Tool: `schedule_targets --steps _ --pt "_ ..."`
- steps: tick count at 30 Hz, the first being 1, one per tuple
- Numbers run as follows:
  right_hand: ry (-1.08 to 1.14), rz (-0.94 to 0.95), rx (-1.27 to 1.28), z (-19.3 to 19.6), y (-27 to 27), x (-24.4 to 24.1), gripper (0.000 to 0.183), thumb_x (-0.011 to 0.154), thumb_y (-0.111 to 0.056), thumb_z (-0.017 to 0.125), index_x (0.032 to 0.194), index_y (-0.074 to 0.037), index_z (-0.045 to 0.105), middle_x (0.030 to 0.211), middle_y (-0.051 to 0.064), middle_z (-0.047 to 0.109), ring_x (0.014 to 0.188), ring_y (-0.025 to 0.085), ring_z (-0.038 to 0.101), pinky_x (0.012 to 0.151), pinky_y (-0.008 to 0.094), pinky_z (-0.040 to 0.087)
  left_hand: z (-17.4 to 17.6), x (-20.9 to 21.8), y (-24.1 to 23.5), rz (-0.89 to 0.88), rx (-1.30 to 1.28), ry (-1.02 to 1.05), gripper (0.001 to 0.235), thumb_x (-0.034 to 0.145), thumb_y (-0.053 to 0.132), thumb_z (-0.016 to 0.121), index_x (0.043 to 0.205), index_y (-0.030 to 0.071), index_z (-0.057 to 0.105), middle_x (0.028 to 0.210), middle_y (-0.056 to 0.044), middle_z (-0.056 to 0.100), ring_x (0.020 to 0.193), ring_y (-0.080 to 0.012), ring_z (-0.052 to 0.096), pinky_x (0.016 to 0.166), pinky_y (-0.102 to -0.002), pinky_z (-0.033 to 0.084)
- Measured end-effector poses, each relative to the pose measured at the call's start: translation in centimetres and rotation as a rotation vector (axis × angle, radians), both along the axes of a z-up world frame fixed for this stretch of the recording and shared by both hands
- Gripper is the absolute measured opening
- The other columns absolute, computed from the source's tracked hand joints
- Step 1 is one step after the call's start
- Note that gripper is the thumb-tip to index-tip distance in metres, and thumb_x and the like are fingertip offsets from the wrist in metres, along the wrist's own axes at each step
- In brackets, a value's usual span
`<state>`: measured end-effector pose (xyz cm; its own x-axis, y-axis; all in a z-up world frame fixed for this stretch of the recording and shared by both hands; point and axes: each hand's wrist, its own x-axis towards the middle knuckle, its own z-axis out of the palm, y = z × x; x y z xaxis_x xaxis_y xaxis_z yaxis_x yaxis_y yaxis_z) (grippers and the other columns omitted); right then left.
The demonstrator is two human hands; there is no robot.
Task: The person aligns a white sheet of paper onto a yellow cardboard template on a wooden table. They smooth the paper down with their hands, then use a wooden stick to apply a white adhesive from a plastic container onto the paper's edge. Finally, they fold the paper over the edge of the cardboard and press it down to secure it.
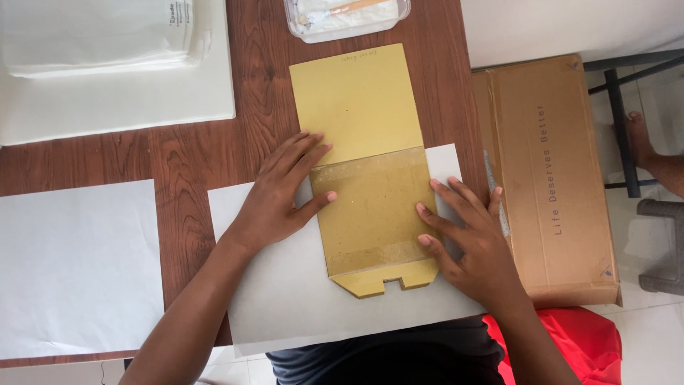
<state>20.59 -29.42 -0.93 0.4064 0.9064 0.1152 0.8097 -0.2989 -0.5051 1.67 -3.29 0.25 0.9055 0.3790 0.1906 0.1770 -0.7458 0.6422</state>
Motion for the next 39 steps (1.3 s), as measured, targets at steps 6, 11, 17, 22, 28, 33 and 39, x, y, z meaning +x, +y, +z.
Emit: schedule_targets --steps 6,11,17,22,28,33,39 --pt "0.051 -0.04 0.009 0.24 -0.02 -0.12 0.03 0.096 -0.04 0.064 0.12 -0.028 0.076 0.149 0.002 0.06 0.148 0.031 0.043 0.128 0.059 -0.002 -0.06 0.1 -0.13 0.001 0.005 0.031 0.067 0.089 0.033 0.081 0.147 0.01 0.056 0.147 -0.019 0.054 0.144 -0.0442 0.043 0.118 -0.064 0.032" --pt "0.078 -0.049 0.002 0.57 0.17 -0.27 0.03 0.095 -0.039 0.066 0.12 -0.026 0.076 0.148 0.004 0.06 0.148 0.033 0.043 0.126 0.064 -0.001 -0.25 0.09 -0.11 0.002 0.017 0.03 0.07 0.085 0.032 0.085 0.145 0.011 0.057 0.144 -0.017 0.056 0.143 -0.0443 0.043 0.118 -0.064 0.032" --pt "0.058 -0.057 0.003 0.66 0.17 -0.31 0.026 0.096 -0.035 0.066 0.117 -0.025 0.077 0.146 0.003 0.062 0.148 0.031 0.045 0.127 0.064 0.001 -0.7 0.04 -0.08 -0.001 0.034 0.029 0.073 0.081 0.035 0.087 0.144 0.013 0.059 0.144 -0.014 0.057 0.144 -0.0433 0.043 0.118 -0.063 0.033" --pt "0.052 -0.056 0.008 0.59 0.17 -0.26 0.024 0.095 -0.034 0.067 0.115 -0.024 0.076 0.146 0.004 0.062 0.147 0.032 0.045 0.127 0.065 0.001 -0.53 0.01 -0.13 -0.013 0.047 0.029 0.075 0.078 0.037 0.089 0.143 0.013 0.061 0.142 -0.014 0.059 0.143 -0.0443 0.044 0.117 -0.064 0.034" --pt "0.033 -0.055 -0.002 0.62 0.27 -0.3 0.024 0.094 -0.033 0.069 0.113 -0.023 0.077 0.145 0.004 0.062 0.147 0.033 0.046 0.126 0.066 0.002 -0.66 -0.05 -0.13 -0.014 0.074 0.026 0.077 0.076 0.04 0.09 0.143 0.014 0.061 0.141 -0.013 0.06 0.142 -0.0437 0.044 0.117 -0.063 0.035" --pt "0.025 -0.053 -0.014 0.8 0.37 -0.28 0.024 0.093 -0.032 0.07 0.114 -0.022 0.077 0.145 0.005 0.062 0.147 0.034 0.046 0.126 0.068 0.003 -0.65 -0.04 -0.03 -0.023 0.07 0.028 0.077 0.075 0.039 0.091 0.142 0.014 0.062 0.141 -0.014 0.06 0.142 -0.0446 0.044 0.117 -0.064 0.034" --pt "0.035 -0.041 -0.006 0.6 0.27 -0.2 0.027 0.088 -0.03 0.075 0.114 -0.022 0.077 0.145 0.006 0.062 0.147 0.034 0.046 0.126 0.066 0.0 -0.64 -0.11 -0.06 -0.029 0.066 0.038 0.078 0.073 0.039 0.091 0.142 0.015 0.062 0.142 -0.013 0.059 0.144 -0.0444 0.042 0.117 -0.064 0.034"
